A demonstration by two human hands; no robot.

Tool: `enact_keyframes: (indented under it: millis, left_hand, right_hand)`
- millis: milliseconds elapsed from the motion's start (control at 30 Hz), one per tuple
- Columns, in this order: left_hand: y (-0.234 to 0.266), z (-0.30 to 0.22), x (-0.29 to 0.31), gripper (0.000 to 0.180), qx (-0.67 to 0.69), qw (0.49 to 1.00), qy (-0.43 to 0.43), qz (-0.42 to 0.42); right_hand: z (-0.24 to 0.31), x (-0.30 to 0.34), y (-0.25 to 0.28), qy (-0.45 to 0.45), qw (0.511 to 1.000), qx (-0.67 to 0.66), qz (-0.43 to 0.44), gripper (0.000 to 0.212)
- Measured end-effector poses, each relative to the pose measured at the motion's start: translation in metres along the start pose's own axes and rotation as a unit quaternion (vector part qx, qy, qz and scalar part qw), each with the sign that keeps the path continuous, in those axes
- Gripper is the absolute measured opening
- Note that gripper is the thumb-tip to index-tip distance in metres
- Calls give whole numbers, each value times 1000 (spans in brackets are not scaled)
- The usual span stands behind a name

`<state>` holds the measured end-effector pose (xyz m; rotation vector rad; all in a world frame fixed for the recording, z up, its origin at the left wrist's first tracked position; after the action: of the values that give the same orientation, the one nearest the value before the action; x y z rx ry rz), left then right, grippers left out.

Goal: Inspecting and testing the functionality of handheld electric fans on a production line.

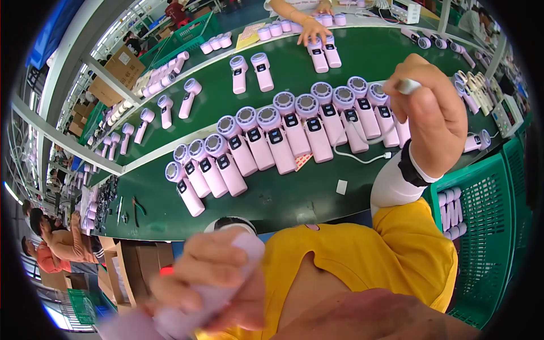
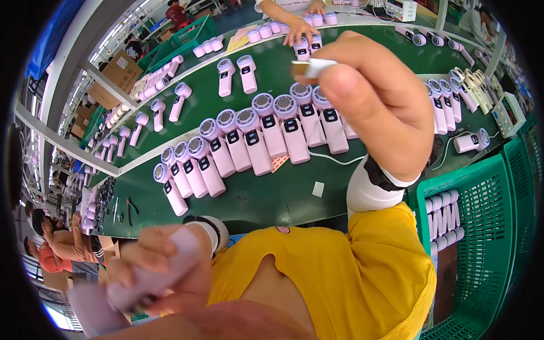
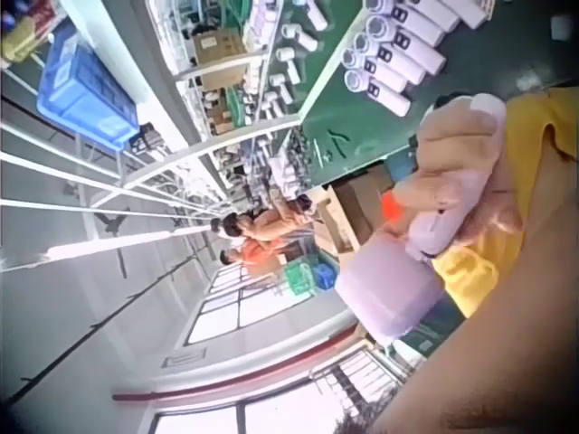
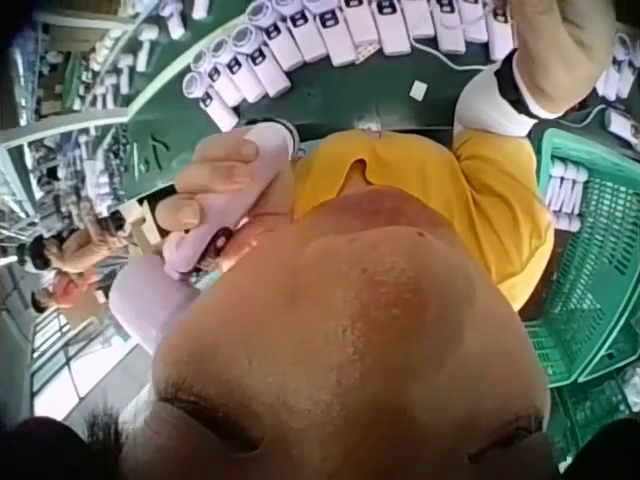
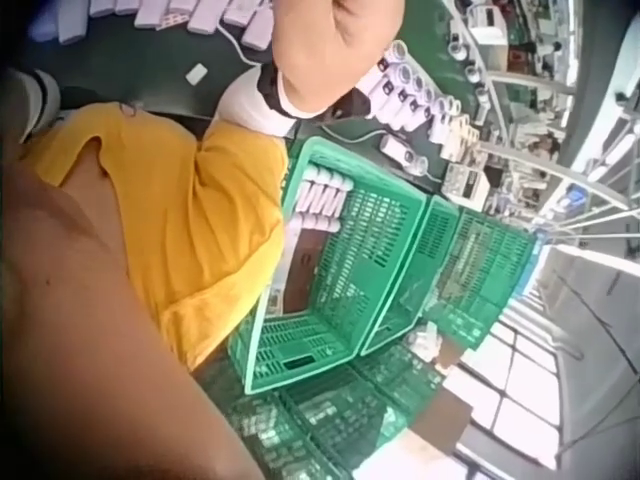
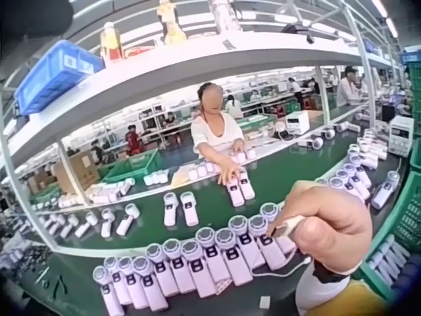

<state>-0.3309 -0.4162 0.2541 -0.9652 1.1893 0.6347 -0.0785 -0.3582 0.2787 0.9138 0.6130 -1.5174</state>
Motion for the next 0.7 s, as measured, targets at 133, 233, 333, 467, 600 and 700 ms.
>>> enact_keyframes:
  millis: [133, 233, 333, 467, 600, 700]
  left_hand:
    - [8, 57, 4, 43, 134, 947, 287, -47]
    - [8, 49, 7, 43, 81, 965, 249, 30]
    - [14, 93, 39, 41, 4, 854, 520, 18]
    - [3, 127, 58, 44, 118, 797, 592, -24]
    - [-16, 131, 62, 53, 234, 771, 592, 22]
    - [-20, 131, 67, 53, 266, 749, 606, 40]
  right_hand:
    - [-13, 4, -16, -63, 997, 49, 4, 22]
    - [-20, -2, -37, -82, 995, 41, 33, 20]
    - [-28, -4, -69, -54, 993, 20, 100, 17]
    - [-38, 3, -77, -151, 982, -15, 115, 17]
    - [-34, 3, -77, -138, 977, -80, 141, 17]
    - [-23, 11, -92, -75, 955, -8, 288, 18]
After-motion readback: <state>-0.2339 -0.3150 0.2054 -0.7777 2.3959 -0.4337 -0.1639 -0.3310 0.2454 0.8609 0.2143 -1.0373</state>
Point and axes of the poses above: each hand's wrist, its own x-axis away from the middle knuckle, its own y-axis out of the back of the hand, z = x × y, the point moved 10 cm from there along -x, towards the middle knuckle, and after that the axes turned 4 degrees about -y, right-handed, at the moved point
